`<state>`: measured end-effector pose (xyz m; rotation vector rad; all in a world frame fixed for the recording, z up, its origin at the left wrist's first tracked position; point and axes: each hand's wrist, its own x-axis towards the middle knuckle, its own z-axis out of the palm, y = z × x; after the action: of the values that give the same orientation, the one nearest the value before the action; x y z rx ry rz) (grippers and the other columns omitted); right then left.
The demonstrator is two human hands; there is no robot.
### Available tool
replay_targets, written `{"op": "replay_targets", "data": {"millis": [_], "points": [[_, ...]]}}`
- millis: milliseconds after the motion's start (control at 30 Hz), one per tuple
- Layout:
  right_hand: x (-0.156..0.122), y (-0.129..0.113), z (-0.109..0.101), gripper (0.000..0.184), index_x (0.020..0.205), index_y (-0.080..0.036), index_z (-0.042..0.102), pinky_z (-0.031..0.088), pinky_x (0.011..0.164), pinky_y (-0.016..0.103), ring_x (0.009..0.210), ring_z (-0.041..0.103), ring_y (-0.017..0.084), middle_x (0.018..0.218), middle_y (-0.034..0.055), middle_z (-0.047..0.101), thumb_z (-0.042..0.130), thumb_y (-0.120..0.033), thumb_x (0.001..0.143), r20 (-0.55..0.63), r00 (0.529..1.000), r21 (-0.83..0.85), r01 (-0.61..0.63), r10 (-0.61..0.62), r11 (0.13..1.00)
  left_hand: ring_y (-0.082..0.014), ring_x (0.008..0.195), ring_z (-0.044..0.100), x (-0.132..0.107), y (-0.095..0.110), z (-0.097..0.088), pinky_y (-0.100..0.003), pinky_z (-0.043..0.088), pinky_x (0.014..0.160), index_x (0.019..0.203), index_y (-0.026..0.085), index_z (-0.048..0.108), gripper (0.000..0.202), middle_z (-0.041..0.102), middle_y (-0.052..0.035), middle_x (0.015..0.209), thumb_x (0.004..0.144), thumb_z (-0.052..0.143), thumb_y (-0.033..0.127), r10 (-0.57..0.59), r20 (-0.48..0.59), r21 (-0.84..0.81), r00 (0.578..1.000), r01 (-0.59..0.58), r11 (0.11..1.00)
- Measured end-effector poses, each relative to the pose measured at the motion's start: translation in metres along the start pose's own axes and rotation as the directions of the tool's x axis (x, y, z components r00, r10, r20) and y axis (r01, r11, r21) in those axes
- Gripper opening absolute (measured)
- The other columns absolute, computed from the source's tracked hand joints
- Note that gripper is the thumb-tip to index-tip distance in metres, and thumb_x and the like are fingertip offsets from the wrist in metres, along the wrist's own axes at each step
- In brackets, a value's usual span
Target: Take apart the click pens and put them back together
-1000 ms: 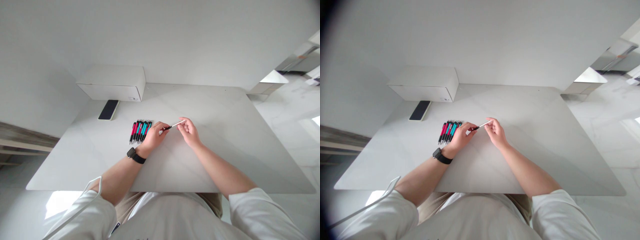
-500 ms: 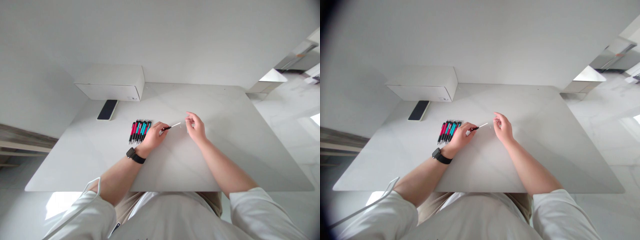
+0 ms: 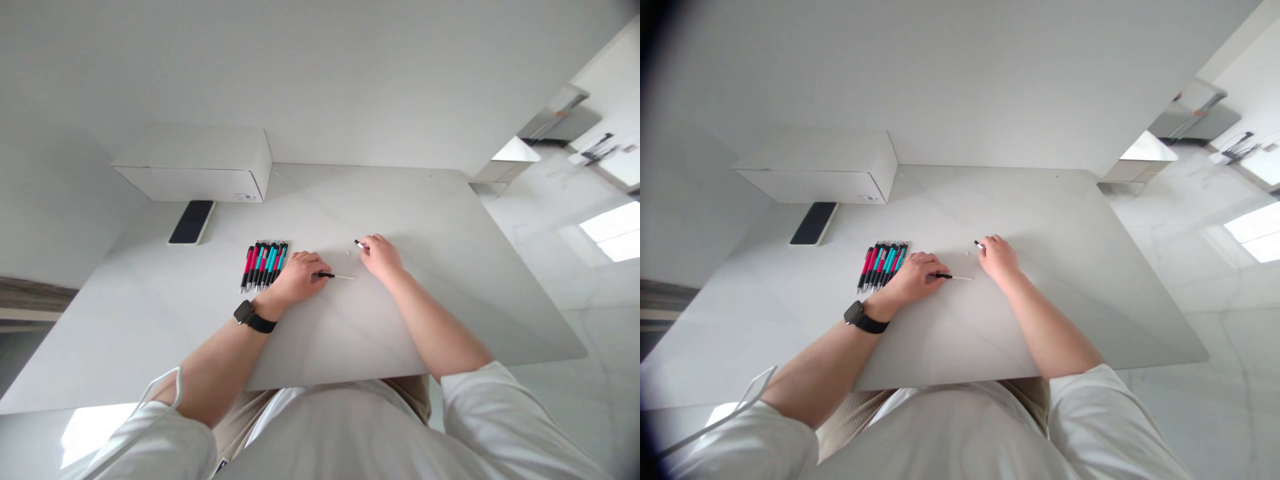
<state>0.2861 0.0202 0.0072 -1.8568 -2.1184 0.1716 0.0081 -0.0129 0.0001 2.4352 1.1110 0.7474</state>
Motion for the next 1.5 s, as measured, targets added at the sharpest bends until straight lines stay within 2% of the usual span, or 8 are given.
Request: {"op": "replay_targets", "data": {"millis": [167, 300, 633, 833, 1067, 1200, 1333, 1500], "points": [[-0.006, -0.015, -0.009, 0.033, 0.128, -0.025, 0.070, 0.053, 0.091, 0.033, 0.099, 0.067, 0.021, 0.120, 0.0093, 0.067, 0.047, -0.021, 0.104, -0.103, 0.972, 0.205, 0.230, -0.212, 0.951, -0.0249, 0.101, 0.067, 0.001, 0.004, -0.006, -0.041, 0.052, 0.096, 0.130, 0.027, 0.066, 0.036, 0.072, -0.0058, 0.106, 0.094, 0.070, 0.029, -0.086, -0.141, -0.037, 0.986, 0.082, 0.996], [-0.014, -0.029, -0.014, 0.033, 0.129, -0.027, 0.070, 0.052, 0.095, 0.031, 0.102, 0.066, 0.019, 0.121, 0.0078, 0.067, 0.044, -0.023, 0.107, -0.090, 0.929, 0.271, 0.370, -0.360, 0.889, -0.0219, 0.098, 0.067, 0.001, 0.006, -0.009, -0.038, 0.054, 0.093, 0.132, 0.025, 0.060, 0.036, 0.071, -0.0055, 0.109, 0.098, 0.067, 0.032, -0.144, -0.223, -0.088, 0.964, 0.127, 0.988], [-0.015, -0.031, -0.004, 0.032, 0.130, -0.029, 0.071, 0.055, 0.090, 0.033, 0.097, 0.068, 0.020, 0.112, 0.0072, 0.071, 0.051, -0.022, 0.107, -0.123, 0.871, 0.379, 0.484, -0.475, 0.789, -0.0203, 0.098, 0.069, 0.001, 0.012, -0.010, -0.038, 0.057, 0.095, 0.126, 0.025, 0.064, 0.026, 0.073, -0.0047, 0.109, 0.100, 0.065, 0.030, -0.090, -0.179, -0.135, 0.980, 0.067, 0.989], [-0.015, -0.030, -0.001, 0.032, 0.129, -0.031, 0.074, 0.056, 0.088, 0.033, 0.096, 0.069, 0.021, 0.107, 0.0066, 0.071, 0.053, -0.022, 0.106, -0.142, 0.857, 0.391, 0.508, -0.495, 0.768, -0.0262, 0.129, 0.061, 0.001, 0.017, -0.016, -0.046, 0.052, 0.111, 0.131, 0.026, 0.063, 0.034, 0.065, -0.0105, 0.134, 0.097, 0.068, 0.026, -0.006, -0.322, -0.077, 0.947, -0.020, 0.997], [-0.017, -0.034, 0.000, 0.028, 0.124, -0.029, 0.075, 0.055, 0.088, 0.032, 0.094, 0.069, 0.020, 0.107, 0.0067, 0.073, 0.055, -0.023, 0.105, -0.146, 0.829, 0.391, 0.550, -0.540, 0.738, -0.0236, 0.104, 0.068, 0.003, 0.008, -0.009, -0.041, 0.055, 0.097, 0.113, 0.024, 0.070, 0.016, 0.073, -0.0063, 0.108, 0.099, 0.065, 0.028, -0.056, -0.177, -0.079, 0.983, 0.042, 0.996], [-0.022, -0.038, -0.001, 0.021, 0.119, -0.029, 0.075, 0.055, 0.082, 0.031, 0.083, 0.068, 0.018, 0.102, 0.0046, 0.076, 0.063, -0.035, 0.103, -0.196, 0.862, 0.501, 0.498, -0.468, 0.708, -0.0230, 0.095, 0.069, 0.002, 0.006, -0.007, -0.038, 0.054, 0.089, 0.102, 0.023, 0.072, 0.008, 0.075, -0.0047, 0.098, 0.096, 0.067, 0.027, -0.100, -0.136, -0.072, 0.986, 0.091, 0.993], [-0.021, -0.036, -0.003, 0.032, 0.132, -0.030, 0.067, 0.057, 0.082, 0.031, 0.085, 0.072, 0.018, 0.102, 0.0028, 0.077, 0.059, -0.044, 0.105, -0.208, 0.925, 0.682, 0.370, -0.318, 0.630, -0.0224, 0.095, 0.069, 0.001, 0.008, -0.009, -0.037, 0.054, 0.089, 0.105, 0.023, 0.072, 0.011, 0.074, -0.0048, 0.098, 0.096, 0.066, 0.027, -0.150, -0.151, -0.105, 0.977, 0.135, 0.985], [-0.006, -0.017, 0.002, 0.027, 0.119, -0.027, 0.071, 0.056, 0.084, 0.035, 0.089, 0.071, 0.021, 0.102, 0.0050, 0.077, 0.050, -0.039, 0.107, -0.262, 0.959, 0.572, 0.248, -0.113, 0.782, -0.0198, 0.093, 0.069, 0.003, 0.003, -0.007, -0.035, 0.056, 0.088, 0.107, 0.022, 0.070, 0.013, 0.074, -0.0051, 0.102, 0.098, 0.063, 0.028, -0.258, -0.284, -0.262, 0.924, 0.184, 0.947]]}}
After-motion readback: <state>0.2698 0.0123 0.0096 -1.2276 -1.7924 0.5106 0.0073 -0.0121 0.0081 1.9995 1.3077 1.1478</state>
